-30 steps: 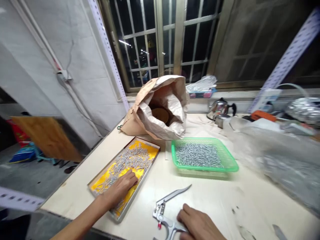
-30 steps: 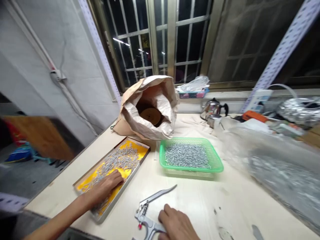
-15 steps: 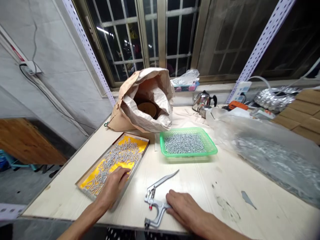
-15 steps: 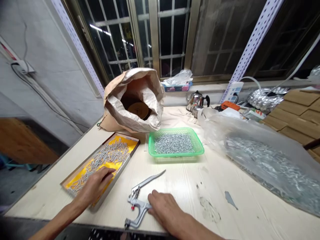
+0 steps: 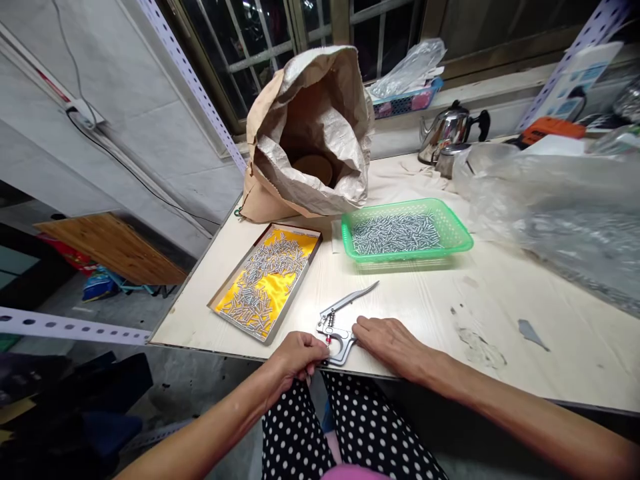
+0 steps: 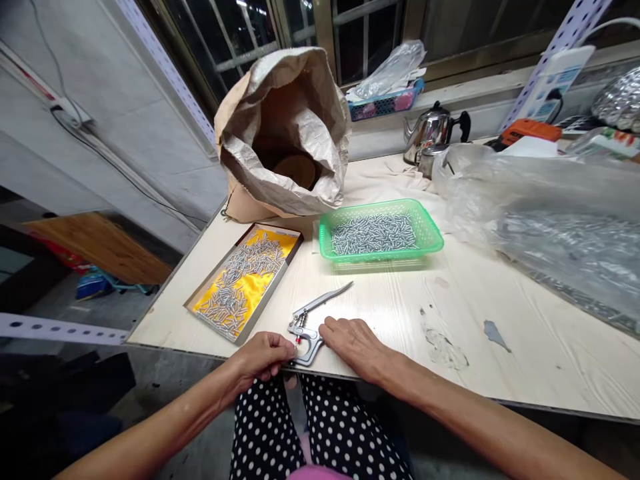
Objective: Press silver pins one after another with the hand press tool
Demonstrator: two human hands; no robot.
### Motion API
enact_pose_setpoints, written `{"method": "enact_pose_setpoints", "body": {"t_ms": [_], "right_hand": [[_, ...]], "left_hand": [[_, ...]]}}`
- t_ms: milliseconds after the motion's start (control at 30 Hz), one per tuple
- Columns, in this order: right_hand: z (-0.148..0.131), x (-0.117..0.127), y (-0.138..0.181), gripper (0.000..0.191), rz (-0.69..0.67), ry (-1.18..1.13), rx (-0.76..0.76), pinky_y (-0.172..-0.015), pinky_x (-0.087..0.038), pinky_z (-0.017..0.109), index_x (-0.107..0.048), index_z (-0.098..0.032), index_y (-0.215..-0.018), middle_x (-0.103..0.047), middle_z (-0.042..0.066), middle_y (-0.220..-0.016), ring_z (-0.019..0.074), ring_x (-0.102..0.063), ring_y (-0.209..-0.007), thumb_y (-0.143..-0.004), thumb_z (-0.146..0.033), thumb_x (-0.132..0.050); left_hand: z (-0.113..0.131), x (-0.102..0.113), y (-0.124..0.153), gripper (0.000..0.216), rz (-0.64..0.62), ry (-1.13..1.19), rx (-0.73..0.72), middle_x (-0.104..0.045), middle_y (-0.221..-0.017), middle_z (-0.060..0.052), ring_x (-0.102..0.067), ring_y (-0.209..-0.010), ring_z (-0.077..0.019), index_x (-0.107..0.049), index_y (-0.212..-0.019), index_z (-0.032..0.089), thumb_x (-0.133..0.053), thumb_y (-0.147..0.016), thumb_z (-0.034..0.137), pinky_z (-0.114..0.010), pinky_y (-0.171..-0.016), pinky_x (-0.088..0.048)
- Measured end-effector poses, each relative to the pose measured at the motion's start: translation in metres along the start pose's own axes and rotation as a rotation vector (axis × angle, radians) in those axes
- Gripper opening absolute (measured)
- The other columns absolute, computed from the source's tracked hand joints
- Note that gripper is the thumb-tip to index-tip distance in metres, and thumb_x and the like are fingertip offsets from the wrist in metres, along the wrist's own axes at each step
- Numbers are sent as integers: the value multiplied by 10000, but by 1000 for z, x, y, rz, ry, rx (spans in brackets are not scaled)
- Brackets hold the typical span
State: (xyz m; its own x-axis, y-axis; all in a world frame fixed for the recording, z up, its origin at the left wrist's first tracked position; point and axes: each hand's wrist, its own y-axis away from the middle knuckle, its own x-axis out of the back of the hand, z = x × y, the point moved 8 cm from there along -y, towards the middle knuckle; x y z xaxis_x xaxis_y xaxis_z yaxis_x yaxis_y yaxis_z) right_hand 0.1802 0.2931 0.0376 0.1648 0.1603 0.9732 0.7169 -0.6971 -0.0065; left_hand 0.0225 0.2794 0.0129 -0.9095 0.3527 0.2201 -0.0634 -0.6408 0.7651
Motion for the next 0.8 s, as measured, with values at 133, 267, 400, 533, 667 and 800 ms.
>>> {"method": "enact_pose_setpoints", "body": {"t_ms": [133,267,400,533,667,800], "right_hand": [[-1,0,0,149,-8,8,3,-515,-184,320,-458,-216,-906,-541,2,-885,154,-493,-676,-904,-70,-428],[-1,-2,0,151,-17,7,-1,-512,-180,316,-459,-211,-914,-545,8,-890,147,-496,-672,-906,-65,-419],[0,-4,1,136,-4,-3,-5,-512,-180,316,-455,-212,-920,-541,10,-899,149,-495,-671,-902,-78,-441],[0,-3,1,123,14,-34,11,-515,-172,311,-447,-206,-914,-543,8,-899,145,-486,-664,-906,-83,-445],[-1,-1,1,138,6,-38,12,-515,-179,312,-457,-201,-906,-550,11,-892,147,-484,-660,-896,-64,-446],[-1,3,1,105,-31,-41,-13,-534,-246,299,-490,-203,-922,-569,16,-896,157,-508,-695,-907,-105,-456]], "left_hand": [[-3,-6,-4,295,-49,58,62,-467,-418,76,-351,-323,-34,-552,-622,149,-754,-551,352,-163,-318,-160],[-4,-9,-8,280,-77,74,119,-448,-381,72,-356,-302,-35,-516,-540,151,-734,-569,324,-158,-304,-187],[-3,-5,-12,275,-75,44,145,-463,-375,66,-345,-290,-30,-518,-530,147,-733,-595,304,-150,-304,-201],[-5,0,-16,201,-58,-75,191,-470,-367,69,-369,-295,-44,-564,-573,145,-725,-620,255,-149,-307,-232],[-7,0,-20,120,-82,-148,215,-483,-367,66,-404,-305,-62,-609,-631,143,-699,-657,217,-152,-315,-273],[-10,1,-22,129,-94,-153,255,-490,-372,71,-413,-307,-62,-611,-644,150,-713,-661,228,-147,-322,-283]]}}
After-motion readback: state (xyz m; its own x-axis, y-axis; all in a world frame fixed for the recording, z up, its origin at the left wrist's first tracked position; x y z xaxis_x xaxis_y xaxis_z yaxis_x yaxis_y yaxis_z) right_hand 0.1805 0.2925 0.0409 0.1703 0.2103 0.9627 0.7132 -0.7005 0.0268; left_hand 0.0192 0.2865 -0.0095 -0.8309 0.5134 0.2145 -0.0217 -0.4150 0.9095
